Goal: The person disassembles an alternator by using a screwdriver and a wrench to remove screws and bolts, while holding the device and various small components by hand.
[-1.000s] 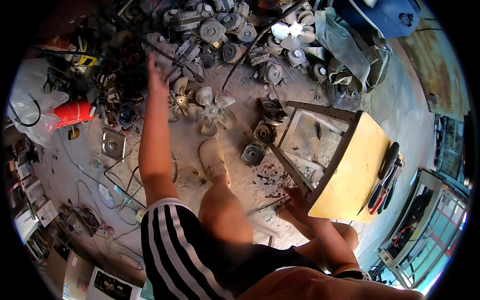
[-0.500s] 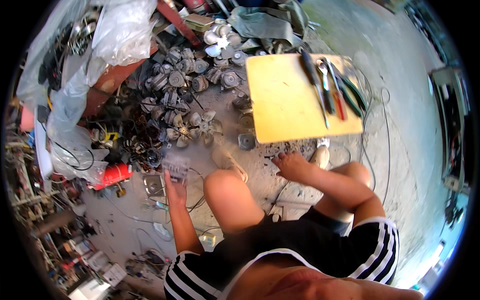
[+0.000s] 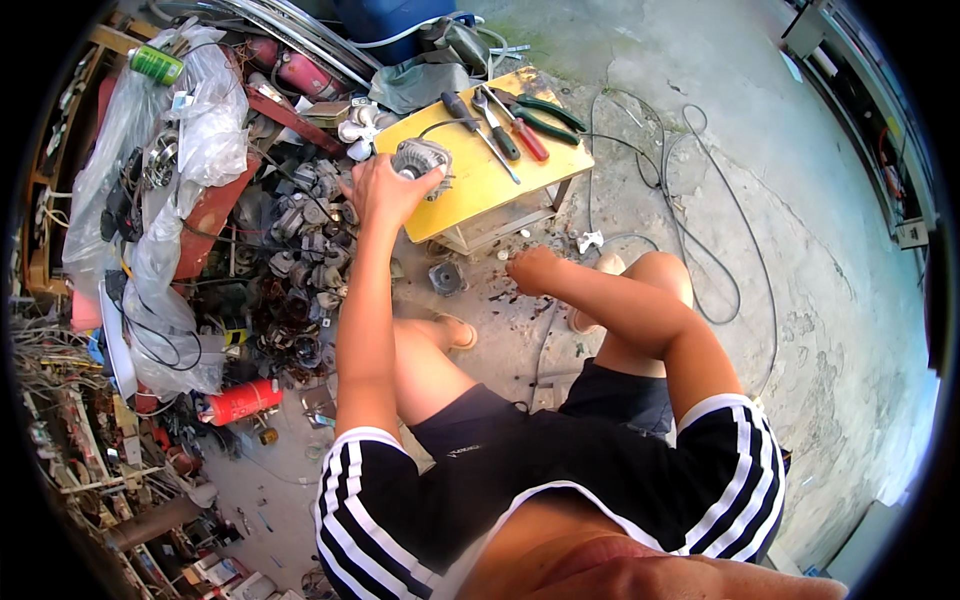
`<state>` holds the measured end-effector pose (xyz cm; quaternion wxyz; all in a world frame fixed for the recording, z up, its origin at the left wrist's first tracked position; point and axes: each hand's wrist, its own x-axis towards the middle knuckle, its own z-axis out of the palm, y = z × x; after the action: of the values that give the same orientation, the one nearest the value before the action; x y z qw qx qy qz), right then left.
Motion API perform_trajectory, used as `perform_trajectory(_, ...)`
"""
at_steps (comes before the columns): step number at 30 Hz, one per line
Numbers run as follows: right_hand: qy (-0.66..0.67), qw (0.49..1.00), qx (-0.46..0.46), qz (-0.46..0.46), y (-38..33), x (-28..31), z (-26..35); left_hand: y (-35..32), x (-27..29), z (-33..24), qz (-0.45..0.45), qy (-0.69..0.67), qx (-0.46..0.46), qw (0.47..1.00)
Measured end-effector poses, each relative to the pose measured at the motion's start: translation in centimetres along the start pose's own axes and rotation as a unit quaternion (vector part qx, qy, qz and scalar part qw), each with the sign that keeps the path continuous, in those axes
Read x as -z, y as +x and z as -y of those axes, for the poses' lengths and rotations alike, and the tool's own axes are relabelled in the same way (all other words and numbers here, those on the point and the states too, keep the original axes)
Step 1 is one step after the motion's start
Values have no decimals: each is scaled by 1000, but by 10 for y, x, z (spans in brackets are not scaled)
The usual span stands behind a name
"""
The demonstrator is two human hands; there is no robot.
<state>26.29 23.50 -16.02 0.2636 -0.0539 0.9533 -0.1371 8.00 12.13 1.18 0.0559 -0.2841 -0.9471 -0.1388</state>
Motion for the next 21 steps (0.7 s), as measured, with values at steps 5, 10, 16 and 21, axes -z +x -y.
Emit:
perform_trajectory(5, 27, 995, 15, -92, -11, 14, 4, 31, -10, -36, 61, 93, 51, 993)
perform_trajectory(10, 26, 994, 22, -104, -4, 38, 12, 46, -14, -44, 102, 115, 96, 983)
perform_trajectory(16, 27, 997, 8, -66, -2, 41, 14, 48, -17, -28, 77, 73, 109, 988)
perform_trajectory(21, 33, 998, -2, -56, -9, 45, 13, 40, -13, 17, -124, -154, 119, 973)
